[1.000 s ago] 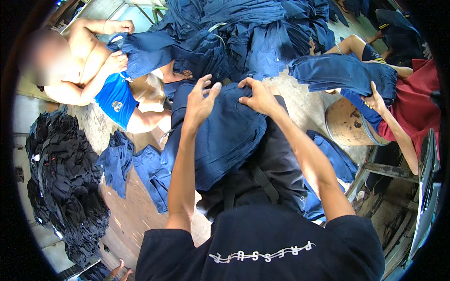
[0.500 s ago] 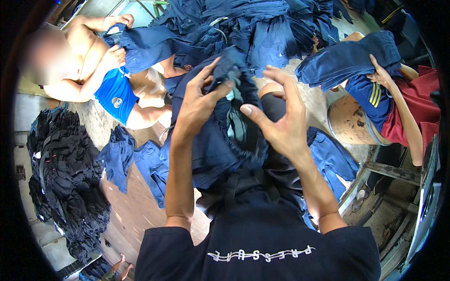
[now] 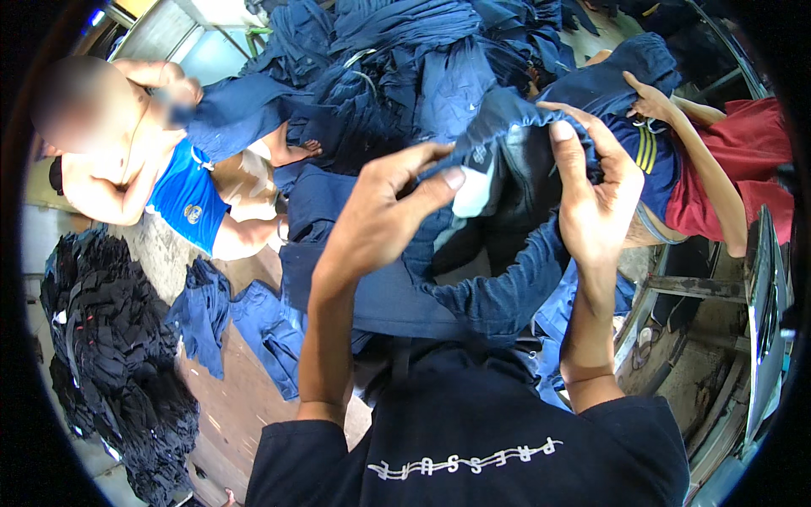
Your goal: The person repeatedly picks up dark blue pants from a large pile, turns them inside out to check the interior, and places them back down. The person also uses shears to cut a white binding string from a bundle of pants.
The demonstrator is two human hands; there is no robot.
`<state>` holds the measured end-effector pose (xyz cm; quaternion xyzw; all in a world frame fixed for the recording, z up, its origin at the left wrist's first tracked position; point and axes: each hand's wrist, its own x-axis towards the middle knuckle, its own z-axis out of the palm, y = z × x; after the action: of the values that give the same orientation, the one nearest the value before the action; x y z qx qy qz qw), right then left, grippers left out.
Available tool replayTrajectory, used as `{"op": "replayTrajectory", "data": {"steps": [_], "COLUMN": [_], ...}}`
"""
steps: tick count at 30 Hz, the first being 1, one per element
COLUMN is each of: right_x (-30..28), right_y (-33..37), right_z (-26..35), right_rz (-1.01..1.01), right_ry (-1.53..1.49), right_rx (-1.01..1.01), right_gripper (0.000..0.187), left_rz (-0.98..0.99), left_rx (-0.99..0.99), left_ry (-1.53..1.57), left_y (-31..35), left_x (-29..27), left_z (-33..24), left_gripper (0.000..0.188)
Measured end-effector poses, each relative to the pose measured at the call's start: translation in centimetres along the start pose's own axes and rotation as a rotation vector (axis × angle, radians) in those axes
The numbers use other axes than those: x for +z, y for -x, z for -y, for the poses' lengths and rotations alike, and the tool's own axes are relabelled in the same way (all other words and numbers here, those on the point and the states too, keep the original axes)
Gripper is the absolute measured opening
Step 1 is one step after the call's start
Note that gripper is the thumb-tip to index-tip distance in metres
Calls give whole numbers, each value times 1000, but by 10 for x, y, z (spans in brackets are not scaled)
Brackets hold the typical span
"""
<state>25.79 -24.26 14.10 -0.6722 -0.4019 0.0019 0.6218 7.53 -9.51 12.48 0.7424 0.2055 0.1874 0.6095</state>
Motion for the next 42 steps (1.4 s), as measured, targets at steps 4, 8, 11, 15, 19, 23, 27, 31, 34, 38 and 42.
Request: {"op": "replayTrajectory", "data": {"steps": [4, 8, 11, 15, 19, 23, 27, 31, 34, 38, 42], "right_x": [-1, -6, -13, -25, -21, -31, -81, -114, -140, -189, -267], "right_y": [2, 12, 19, 18, 18, 26, 15, 14, 5, 47, 107], "right_z": [-6, -21, -35, -48, -49, -34, -14, 1, -17, -65, -99], "right_rz": [9, 55, 63, 64, -190, -41, 243, 683, 714, 406, -47], "right_ry": [190, 31, -72, -177, -433, -420, 242, 692, 404, 377, 719], "right_rx": [-1, 114, 178, 171, 298, 380, -347, -542, -625, -277, 273], "right_gripper": [18, 20, 21, 20, 25, 34, 63, 93, 69, 60, 56], "left_rz": [55, 10, -13, 15, 105, 58, 278, 527, 546, 559, 296], "left_rx": [40, 60, 5, -15, 26, 165, -143, 28, -36, -95, -40], "left_ry": [29, -142, -328, -376, -306, -41, 259, 419, 497, 746, 130], "left_y": [2, 5, 7, 6, 9, -11, -44, -72, -67, -61, -49], "left_x": [23, 35, 38, 41, 59, 77, 49, 80, 122, 110, 50], "left_z": [2, -5, -15, -24, -19, 1, 4, -5, -5, 9, 31], "left_gripper": [32, 35, 35, 42, 68, 53, 51, 53, 60, 81, 63]}}
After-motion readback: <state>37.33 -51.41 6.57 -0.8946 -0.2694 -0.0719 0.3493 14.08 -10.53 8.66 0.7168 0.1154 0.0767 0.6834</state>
